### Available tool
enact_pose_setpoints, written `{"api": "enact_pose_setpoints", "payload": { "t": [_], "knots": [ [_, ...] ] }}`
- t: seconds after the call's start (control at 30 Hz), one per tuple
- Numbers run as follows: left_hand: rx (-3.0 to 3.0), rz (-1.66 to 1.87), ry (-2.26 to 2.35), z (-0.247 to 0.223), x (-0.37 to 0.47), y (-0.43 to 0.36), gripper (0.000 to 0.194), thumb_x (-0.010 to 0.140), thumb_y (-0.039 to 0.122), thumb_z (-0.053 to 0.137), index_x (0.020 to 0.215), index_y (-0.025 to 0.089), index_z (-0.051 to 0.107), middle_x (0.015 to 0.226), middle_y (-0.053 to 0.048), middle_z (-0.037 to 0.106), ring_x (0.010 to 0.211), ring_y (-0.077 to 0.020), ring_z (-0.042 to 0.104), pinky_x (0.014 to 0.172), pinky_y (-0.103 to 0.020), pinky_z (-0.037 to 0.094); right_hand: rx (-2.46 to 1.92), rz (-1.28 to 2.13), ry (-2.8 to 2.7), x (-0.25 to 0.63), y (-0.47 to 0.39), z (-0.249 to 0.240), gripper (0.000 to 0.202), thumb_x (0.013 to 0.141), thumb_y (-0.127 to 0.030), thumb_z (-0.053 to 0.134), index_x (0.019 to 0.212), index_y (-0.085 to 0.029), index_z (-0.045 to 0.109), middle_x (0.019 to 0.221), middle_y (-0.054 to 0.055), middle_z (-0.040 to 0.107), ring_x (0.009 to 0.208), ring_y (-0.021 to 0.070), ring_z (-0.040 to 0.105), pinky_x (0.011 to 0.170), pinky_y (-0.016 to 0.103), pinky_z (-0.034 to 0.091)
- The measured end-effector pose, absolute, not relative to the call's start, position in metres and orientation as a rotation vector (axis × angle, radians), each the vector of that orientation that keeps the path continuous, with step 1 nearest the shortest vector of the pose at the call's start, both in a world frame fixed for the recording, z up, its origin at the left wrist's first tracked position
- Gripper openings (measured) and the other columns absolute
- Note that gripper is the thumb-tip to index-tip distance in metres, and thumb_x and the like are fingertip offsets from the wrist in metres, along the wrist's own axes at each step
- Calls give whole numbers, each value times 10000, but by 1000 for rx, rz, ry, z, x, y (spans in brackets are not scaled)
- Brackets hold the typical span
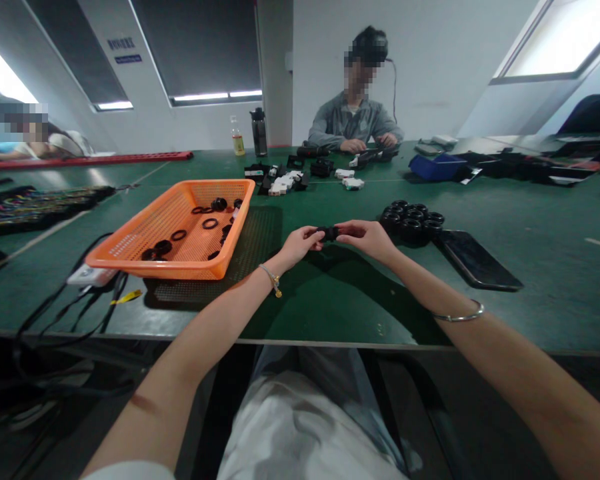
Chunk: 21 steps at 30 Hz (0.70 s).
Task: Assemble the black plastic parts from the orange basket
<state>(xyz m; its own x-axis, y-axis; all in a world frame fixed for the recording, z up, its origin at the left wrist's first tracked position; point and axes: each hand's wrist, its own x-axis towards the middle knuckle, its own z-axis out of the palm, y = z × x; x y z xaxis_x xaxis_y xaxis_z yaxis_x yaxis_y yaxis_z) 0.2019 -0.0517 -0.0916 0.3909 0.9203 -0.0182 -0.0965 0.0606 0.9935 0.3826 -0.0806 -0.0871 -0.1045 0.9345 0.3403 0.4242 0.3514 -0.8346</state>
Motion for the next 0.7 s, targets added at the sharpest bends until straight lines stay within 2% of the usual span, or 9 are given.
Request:
{"api": "enact_pose_setpoints", "payload": {
  "t": [0.1, 0.3, 0.47, 0.7],
  "knots": [
    [1259, 919, 851, -93, 202, -50, 98, 804, 164, 572, 854, 80, 559, 578, 34, 556, 518, -40, 528, 645, -213, 476, -1222, 643, -1760, 384, -80, -86, 402, 602, -336, 713, 961, -157, 696, 835, 63, 726, 747, 208, 664, 725, 352, 536],
    [1250, 926, 867, -90, 203, -53, 61, 797, 109, 561, 847, 76, 553, 603, 34, 559, 526, -37, 534, 653, -218, 475, -1323, 440, -1815, 384, -82, -84, 337, 635, -313, 689, 938, -167, 714, 855, 64, 727, 699, 196, 650, 682, 333, 528],
    [1261, 947, 858, -91, 202, -52, 171, 736, 85, 623, 895, 80, 561, 711, 17, 589, 565, -40, 549, 682, -240, 477, -1267, 487, -1776, 382, -83, -86, 381, 634, -290, 689, 999, -179, 689, 810, 42, 726, 723, 192, 665, 709, 329, 540],
    [1282, 956, 843, -96, 201, -49, 213, 722, 106, 641, 923, 84, 572, 754, 2, 607, 581, -46, 552, 701, -258, 488, -1292, 565, -1763, 382, -83, -86, 352, 642, -306, 687, 962, -162, 703, 802, 55, 731, 757, 215, 679, 761, 355, 547]
  ]
}}
